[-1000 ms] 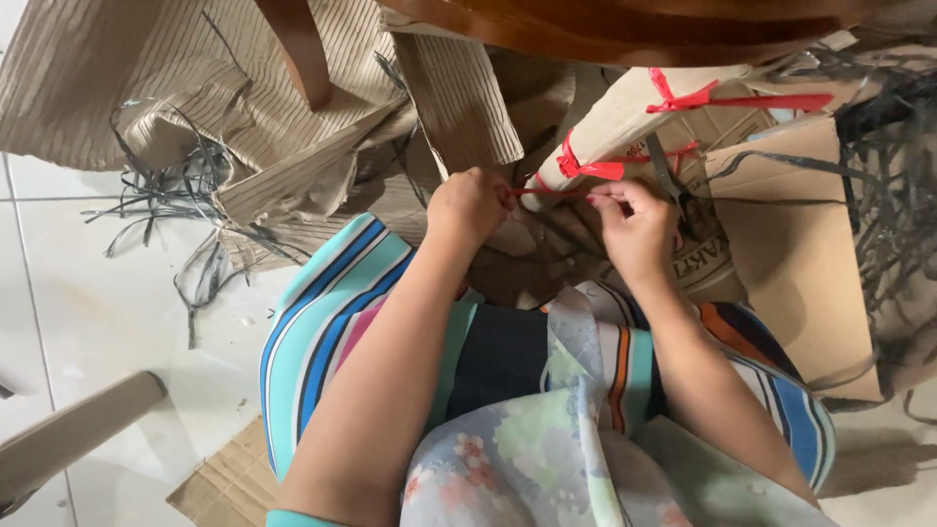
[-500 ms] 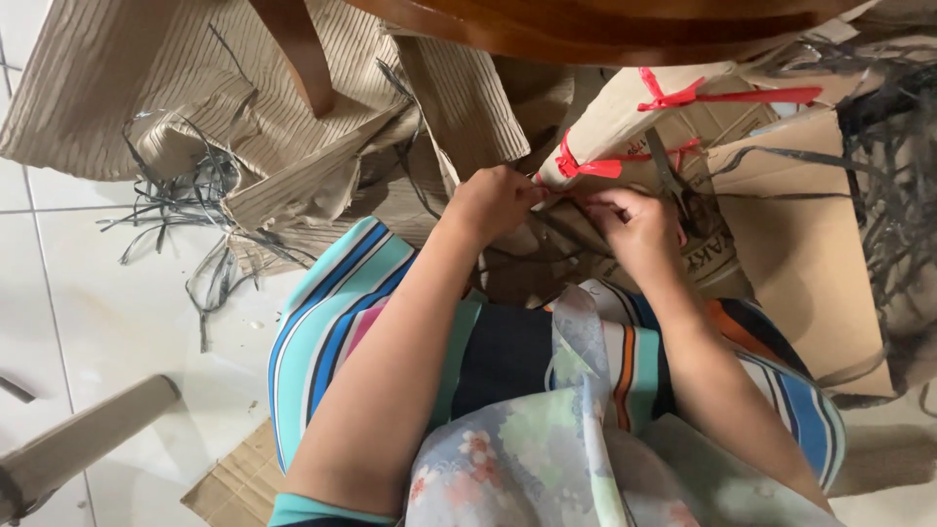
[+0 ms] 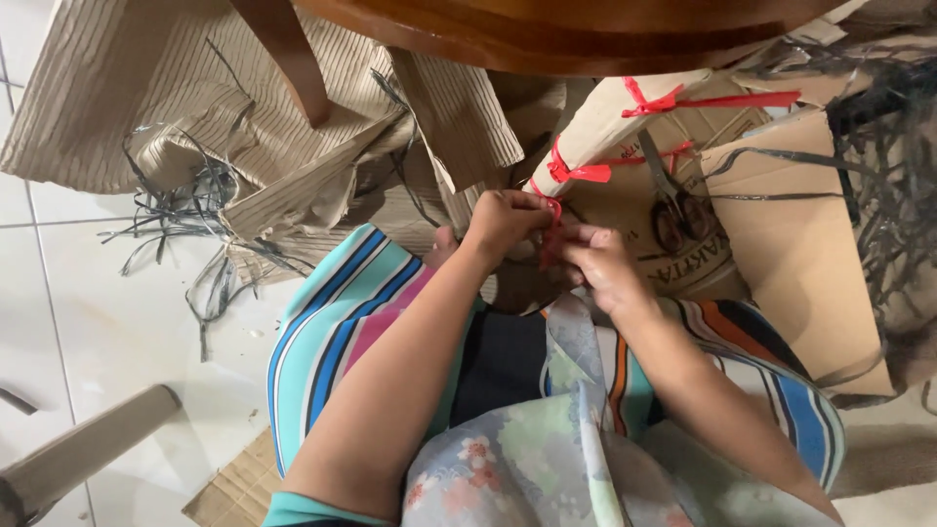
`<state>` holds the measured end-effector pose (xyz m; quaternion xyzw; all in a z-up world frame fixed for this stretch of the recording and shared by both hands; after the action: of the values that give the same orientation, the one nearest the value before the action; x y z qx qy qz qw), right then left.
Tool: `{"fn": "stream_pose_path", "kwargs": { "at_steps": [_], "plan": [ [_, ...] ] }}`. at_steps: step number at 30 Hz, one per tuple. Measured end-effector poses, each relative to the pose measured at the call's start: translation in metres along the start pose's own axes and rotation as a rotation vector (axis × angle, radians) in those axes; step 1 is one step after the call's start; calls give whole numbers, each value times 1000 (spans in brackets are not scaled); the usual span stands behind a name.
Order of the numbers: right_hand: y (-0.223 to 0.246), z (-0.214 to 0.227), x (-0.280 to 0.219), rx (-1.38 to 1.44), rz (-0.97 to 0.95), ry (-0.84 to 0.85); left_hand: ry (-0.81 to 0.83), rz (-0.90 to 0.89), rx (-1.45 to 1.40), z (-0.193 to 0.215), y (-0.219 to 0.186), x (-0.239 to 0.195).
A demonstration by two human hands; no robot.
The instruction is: Wrapping the legs of a wooden stool with corrugated paper and securing them with red plastic ties for protection.
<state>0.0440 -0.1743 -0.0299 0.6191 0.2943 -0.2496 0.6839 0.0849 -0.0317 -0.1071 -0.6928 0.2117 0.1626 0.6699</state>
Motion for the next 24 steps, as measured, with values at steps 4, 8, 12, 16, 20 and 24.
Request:
{"fn": "stream_pose_path", "kwargs": {
  "at_steps": [4,8,12,16,20,24],
  "plan": [
    [-29,7,19,53,-50,-83,-37,204,-249,-4,-19,-33],
    [-24,11,20,56,25,-156,-19,195,-392,-9,-17,-33],
    [0,8,7,151,109,-152,-5,153,-467,-7,-40,-48],
    [-7,14,14,242,96,-132,1,150,-492,-7,-38,-44],
    [-11,6,13,396,14,-109,23,190,-499,-12,-20,-33],
    [-32,20,40,451,56,-149,22,212,-483,-12,-15,-29]
  ]
}}
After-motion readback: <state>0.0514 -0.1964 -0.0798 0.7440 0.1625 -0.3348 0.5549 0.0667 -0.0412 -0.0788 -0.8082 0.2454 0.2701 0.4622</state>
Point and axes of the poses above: each hand's wrist, its own x-axis towards the middle knuckle, its own z-axis out of the back of the hand, y = z × x, the point moved 8 cm from there along x, towards the middle knuckle, and after that the axes turned 8 degrees about -z, right-handed, at the moved point
